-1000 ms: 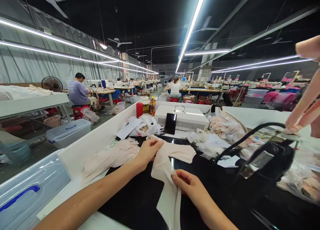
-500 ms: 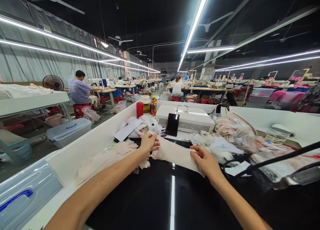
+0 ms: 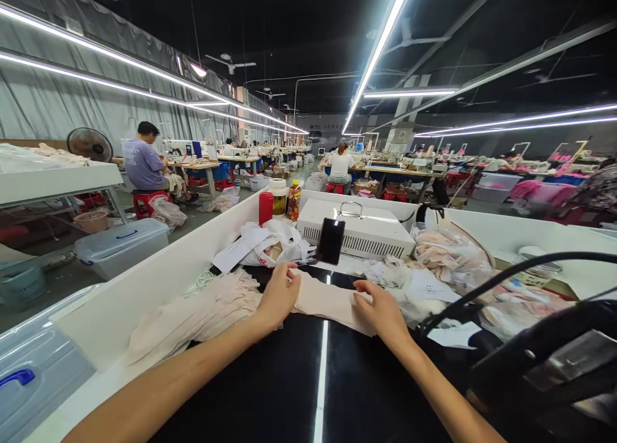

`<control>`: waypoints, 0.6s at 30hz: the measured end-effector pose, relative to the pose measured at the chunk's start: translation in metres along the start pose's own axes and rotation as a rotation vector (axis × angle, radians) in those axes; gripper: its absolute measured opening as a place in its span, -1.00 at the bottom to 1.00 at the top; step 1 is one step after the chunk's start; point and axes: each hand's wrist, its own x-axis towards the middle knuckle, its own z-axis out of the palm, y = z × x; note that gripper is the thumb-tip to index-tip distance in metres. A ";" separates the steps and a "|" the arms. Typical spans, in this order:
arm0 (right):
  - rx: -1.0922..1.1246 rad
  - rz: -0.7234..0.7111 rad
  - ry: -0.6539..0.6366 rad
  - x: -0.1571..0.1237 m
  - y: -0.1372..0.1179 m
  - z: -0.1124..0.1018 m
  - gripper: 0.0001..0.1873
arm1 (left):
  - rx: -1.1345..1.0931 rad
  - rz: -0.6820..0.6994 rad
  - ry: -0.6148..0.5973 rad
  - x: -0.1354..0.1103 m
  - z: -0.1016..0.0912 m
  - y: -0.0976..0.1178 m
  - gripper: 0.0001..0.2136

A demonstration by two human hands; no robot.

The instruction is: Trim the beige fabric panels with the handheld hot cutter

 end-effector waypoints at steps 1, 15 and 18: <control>-0.002 0.003 0.001 0.001 -0.001 0.001 -0.72 | 0.026 0.040 -0.043 -0.020 0.003 -0.004 -0.81; 0.148 0.153 0.119 0.054 -0.028 0.042 -0.60 | 0.681 0.763 -0.629 -0.110 0.070 -0.111 -0.81; 0.174 0.238 0.184 0.072 -0.033 0.057 -0.58 | 0.749 0.885 -0.679 -0.116 0.076 -0.119 -0.86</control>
